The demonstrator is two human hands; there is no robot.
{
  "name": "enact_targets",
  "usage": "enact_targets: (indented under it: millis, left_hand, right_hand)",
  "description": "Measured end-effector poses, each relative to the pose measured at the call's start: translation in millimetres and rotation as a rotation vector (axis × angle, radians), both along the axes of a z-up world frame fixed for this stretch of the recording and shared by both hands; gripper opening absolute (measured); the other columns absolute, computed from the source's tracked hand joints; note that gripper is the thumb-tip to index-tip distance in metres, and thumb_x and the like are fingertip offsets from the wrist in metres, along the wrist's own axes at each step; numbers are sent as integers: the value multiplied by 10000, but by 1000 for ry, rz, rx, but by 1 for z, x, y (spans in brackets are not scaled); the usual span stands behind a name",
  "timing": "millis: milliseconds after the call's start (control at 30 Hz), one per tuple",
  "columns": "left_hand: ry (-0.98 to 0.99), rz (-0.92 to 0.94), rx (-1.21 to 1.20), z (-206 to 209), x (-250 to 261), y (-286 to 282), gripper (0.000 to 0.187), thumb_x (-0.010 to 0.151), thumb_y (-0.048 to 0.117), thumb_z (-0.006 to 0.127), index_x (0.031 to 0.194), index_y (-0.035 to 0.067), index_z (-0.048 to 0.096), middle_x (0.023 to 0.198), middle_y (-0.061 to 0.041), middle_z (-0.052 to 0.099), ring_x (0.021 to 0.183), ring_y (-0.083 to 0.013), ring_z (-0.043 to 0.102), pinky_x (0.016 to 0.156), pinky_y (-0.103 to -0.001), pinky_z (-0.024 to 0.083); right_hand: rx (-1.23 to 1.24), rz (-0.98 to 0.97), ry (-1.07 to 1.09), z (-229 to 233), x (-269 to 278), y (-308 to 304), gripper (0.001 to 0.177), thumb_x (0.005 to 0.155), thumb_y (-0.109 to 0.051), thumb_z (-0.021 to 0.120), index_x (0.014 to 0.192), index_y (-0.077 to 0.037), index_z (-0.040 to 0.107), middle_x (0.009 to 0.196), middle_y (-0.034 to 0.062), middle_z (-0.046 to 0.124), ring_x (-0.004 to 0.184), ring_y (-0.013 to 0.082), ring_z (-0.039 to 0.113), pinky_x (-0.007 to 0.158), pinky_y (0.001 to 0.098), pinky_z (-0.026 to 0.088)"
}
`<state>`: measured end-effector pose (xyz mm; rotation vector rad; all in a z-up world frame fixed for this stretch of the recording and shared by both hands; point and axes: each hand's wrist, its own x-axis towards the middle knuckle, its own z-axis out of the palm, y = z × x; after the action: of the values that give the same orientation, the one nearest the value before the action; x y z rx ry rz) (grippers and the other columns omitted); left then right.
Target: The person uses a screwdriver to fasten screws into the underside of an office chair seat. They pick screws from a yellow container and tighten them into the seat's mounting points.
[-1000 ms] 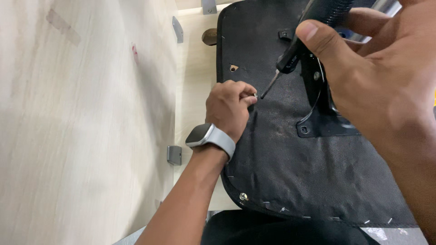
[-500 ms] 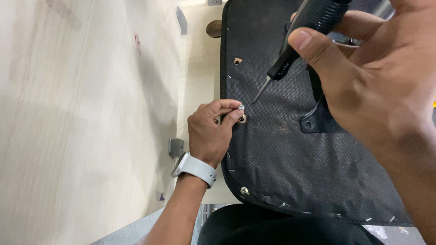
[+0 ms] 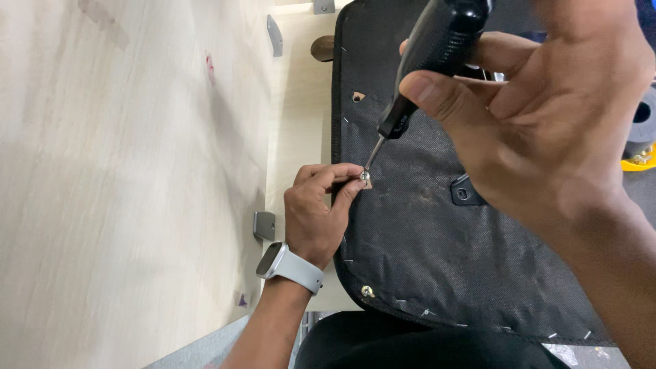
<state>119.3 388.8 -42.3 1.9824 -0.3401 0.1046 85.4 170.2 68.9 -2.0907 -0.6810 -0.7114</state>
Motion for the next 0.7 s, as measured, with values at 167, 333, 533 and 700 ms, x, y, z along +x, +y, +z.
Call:
enact_targets:
  millis: [167,333,533,700]
  left_hand:
    - [-93,8,65,1,-1,1,154,867,140,810,1016,102,799,940,-57,756,931,-170,729,820,-304,623]
    - [-34,-4,59,1,-2,1,154,859,163,803,1005,116,791,948,-44,739,942,-145,728,830,-298,592]
    - [-60,-8,65,-1,-2,1,158,856,159,804,1006,112,793,920,-35,756,982,-146,706,821,-294,636]
    - [-80,-18,56,-3,-1,2,160,864,168,799,1012,108,791,922,-32,767,1000,-151,704,823,-291,641]
  right_hand:
    - [26,56,39,6,-2,4,477,1191,82,623,1536,23,298,1609,166,383,1317,268,685,1094,322,620]
    - [-2,46,21,8,-3,6,468,1194,82,626,1527,8,304,1611,151,391,1325,259,685,1088,315,623]
    - [-42,21,-1,13,-4,9,481,1145,94,632,1516,34,331,1590,181,428,1321,289,716,1061,332,641]
    - [-57,61,-15,16,-3,11,380,1157,77,664,1412,8,390,1511,142,446,1295,261,690,1086,304,642]
